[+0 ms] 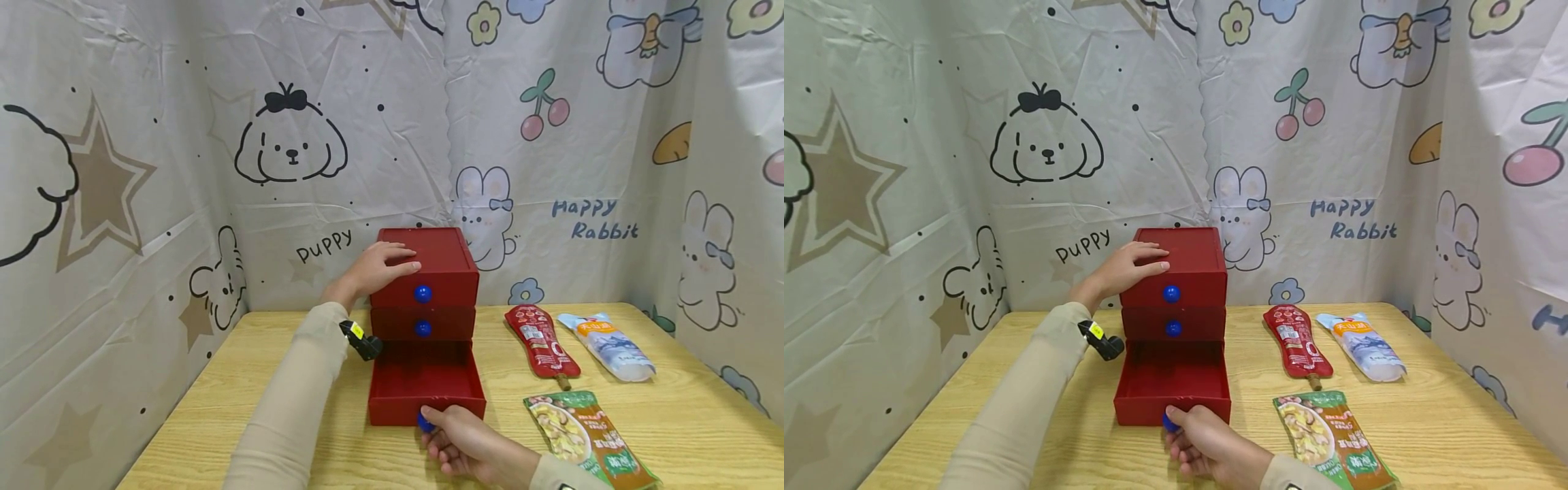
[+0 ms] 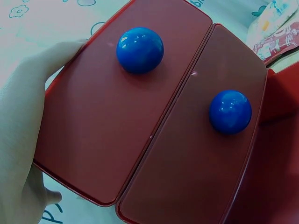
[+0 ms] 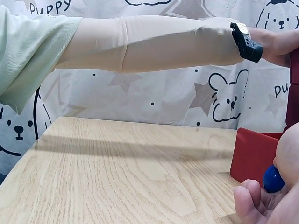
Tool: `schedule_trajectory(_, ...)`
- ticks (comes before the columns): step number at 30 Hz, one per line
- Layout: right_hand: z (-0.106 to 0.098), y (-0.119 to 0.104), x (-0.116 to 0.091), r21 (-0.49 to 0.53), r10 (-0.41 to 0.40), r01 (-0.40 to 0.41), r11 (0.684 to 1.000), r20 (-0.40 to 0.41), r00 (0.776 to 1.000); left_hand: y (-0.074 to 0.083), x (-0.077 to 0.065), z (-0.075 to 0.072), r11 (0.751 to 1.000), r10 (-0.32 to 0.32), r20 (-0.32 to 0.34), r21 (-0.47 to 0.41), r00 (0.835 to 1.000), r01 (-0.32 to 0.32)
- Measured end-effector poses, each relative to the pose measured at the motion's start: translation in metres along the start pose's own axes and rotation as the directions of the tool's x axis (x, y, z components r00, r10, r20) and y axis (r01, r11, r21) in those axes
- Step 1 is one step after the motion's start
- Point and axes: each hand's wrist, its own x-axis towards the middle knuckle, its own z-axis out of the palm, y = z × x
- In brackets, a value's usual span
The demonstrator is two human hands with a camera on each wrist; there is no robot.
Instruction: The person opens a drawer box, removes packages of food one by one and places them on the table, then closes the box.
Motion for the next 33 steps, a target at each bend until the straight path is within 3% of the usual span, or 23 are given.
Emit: schedule_trajectory(33, -0.001, -0.005, 0.011, -0.041, -0.026, 0.024, 0.999, -0.03, 0.999, 0.001, -0.003, -0.001, 1.0, -0.012, 0.002, -0.013, 1.0, 0.012)
